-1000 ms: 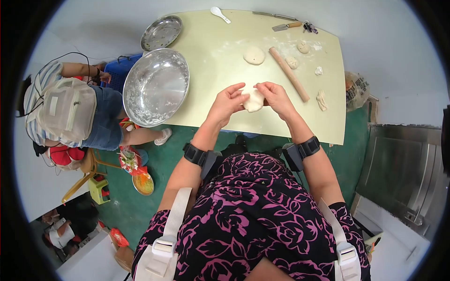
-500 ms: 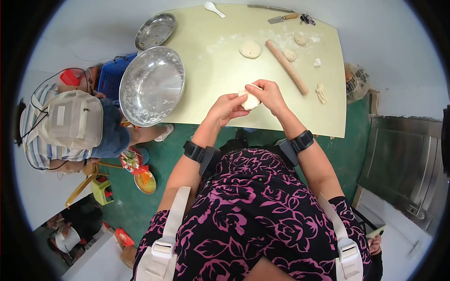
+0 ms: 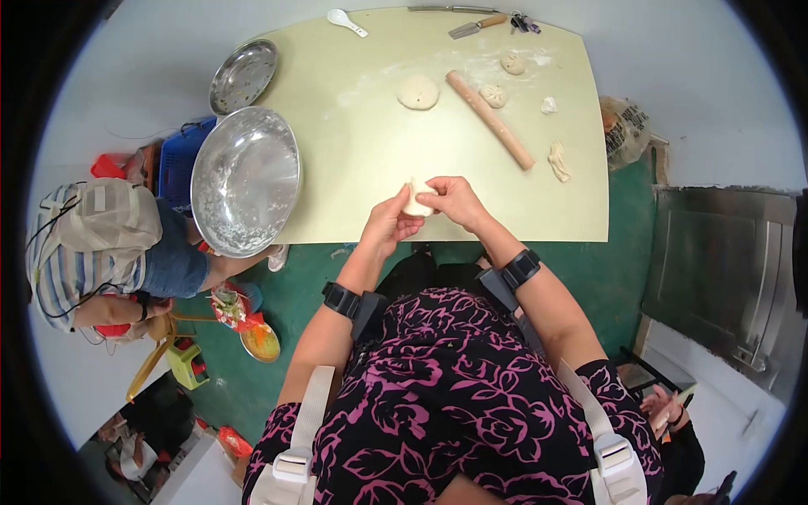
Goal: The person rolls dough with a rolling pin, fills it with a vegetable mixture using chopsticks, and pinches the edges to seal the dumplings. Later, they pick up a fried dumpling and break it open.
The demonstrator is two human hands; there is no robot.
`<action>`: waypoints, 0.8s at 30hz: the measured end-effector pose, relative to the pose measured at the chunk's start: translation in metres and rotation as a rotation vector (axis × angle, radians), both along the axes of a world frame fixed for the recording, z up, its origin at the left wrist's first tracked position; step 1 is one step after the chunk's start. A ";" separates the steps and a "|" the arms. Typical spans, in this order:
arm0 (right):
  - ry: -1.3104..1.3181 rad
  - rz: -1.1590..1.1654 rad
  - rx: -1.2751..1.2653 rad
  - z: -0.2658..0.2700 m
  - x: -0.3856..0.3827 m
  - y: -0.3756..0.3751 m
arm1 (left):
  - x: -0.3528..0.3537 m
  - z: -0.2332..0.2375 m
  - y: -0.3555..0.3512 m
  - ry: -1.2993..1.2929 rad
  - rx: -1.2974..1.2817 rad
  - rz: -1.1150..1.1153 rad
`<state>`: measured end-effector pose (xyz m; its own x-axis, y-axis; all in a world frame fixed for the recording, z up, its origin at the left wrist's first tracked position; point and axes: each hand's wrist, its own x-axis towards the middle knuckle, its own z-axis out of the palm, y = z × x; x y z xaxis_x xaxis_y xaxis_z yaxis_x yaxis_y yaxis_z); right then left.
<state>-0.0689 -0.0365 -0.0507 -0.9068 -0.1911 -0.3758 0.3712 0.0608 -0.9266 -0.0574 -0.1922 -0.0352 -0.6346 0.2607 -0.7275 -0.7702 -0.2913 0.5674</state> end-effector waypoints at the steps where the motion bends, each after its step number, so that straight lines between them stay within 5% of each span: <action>1: -0.031 0.052 -0.007 0.003 -0.003 0.005 | -0.002 -0.012 -0.001 -0.026 0.014 -0.027; 3: -0.068 0.178 0.067 -0.002 -0.013 0.017 | -0.006 -0.023 0.003 -0.020 -0.006 -0.056; 6: 0.210 0.249 0.444 -0.017 -0.026 0.035 | -0.008 -0.029 0.017 0.113 -0.232 -0.036; 7: 0.168 0.186 0.490 -0.013 -0.034 0.039 | -0.009 -0.035 0.022 0.091 -0.222 0.043; 9: 0.495 -0.193 0.806 -0.033 -0.054 0.055 | -0.011 -0.059 0.023 0.088 -0.252 0.080; 11: 0.628 -0.326 1.317 -0.038 -0.073 0.074 | -0.015 -0.066 0.024 0.109 -0.234 0.083; 13: 0.600 -0.286 1.467 -0.051 -0.079 0.086 | -0.012 -0.062 0.019 0.139 -0.174 0.047; 16: 0.464 -0.097 1.430 -0.066 -0.089 0.101 | 0.004 -0.050 0.004 0.190 -0.428 -0.143; 20: 0.559 -0.124 1.378 -0.055 -0.076 0.093 | 0.026 -0.065 -0.023 0.495 -1.165 -0.255; 21: 0.611 -0.122 1.317 -0.048 -0.069 0.087 | 0.023 -0.041 -0.023 0.375 -1.109 -0.282; 24: 0.714 -0.123 1.124 -0.034 -0.038 0.060 | 0.029 -0.055 -0.025 1.020 -1.496 -0.225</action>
